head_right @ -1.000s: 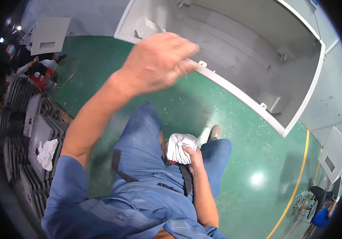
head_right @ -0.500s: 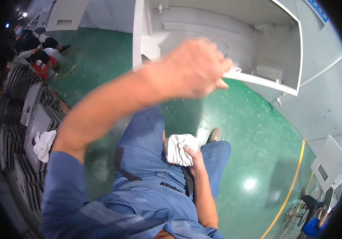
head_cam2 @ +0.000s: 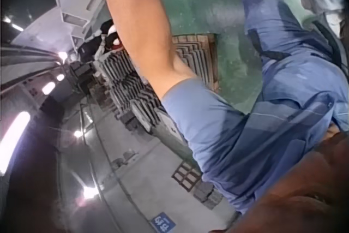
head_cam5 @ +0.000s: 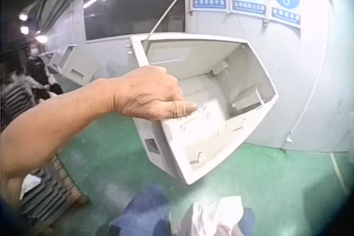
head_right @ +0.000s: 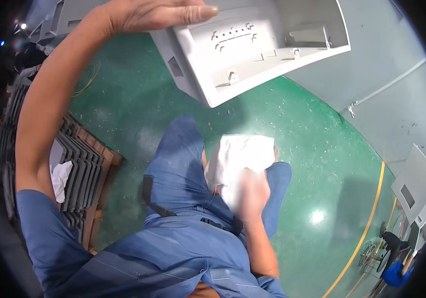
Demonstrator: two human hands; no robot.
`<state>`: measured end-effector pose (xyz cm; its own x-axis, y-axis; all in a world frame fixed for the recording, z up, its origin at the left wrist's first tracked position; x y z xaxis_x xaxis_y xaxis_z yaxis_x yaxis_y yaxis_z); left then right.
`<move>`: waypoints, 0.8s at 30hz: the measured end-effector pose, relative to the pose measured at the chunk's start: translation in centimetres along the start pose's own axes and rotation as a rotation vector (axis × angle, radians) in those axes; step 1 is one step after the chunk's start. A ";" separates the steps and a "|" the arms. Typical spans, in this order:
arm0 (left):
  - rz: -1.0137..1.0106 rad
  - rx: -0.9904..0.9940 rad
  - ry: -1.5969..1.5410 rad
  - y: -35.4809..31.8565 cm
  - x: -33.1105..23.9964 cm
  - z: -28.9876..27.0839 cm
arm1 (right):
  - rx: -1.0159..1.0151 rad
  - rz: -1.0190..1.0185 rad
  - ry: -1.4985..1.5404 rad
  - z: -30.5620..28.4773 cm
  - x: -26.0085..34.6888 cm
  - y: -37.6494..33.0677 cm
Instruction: Clean the surface of a metal electrical or machine enclosure using a white cloth.
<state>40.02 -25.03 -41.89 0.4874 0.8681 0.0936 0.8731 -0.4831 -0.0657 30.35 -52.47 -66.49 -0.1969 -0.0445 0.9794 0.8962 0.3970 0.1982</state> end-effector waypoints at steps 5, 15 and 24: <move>-0.150 -0.014 0.091 -0.2 -3.8 -2.0 | -0.097 -0.928 -1.081 4.6 10.3 0.8; -0.165 -0.051 0.113 0.3 -8.6 -3.7 | -0.146 -1.000 -1.426 9.8 5.5 6.2; -0.158 0.058 0.172 3.5 -9.4 -4.2 | 0.134 -0.935 -1.374 12.0 1.0 10.7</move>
<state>38.55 -35.38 -38.87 0.3437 0.8979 0.2749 0.9390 -0.3309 -0.0932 34.97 -37.23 -63.87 -0.8543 0.4601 -0.2419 0.2521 0.7737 0.5813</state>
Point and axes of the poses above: each hand's wrist, its own y-axis towards the middle knuckle, its own z-axis out of the palm, x = y × z, the point moved 5 cm from there along y, towards the middle knuckle, and after that the axes turned 10 degrees about x, right-handed, at the moved point
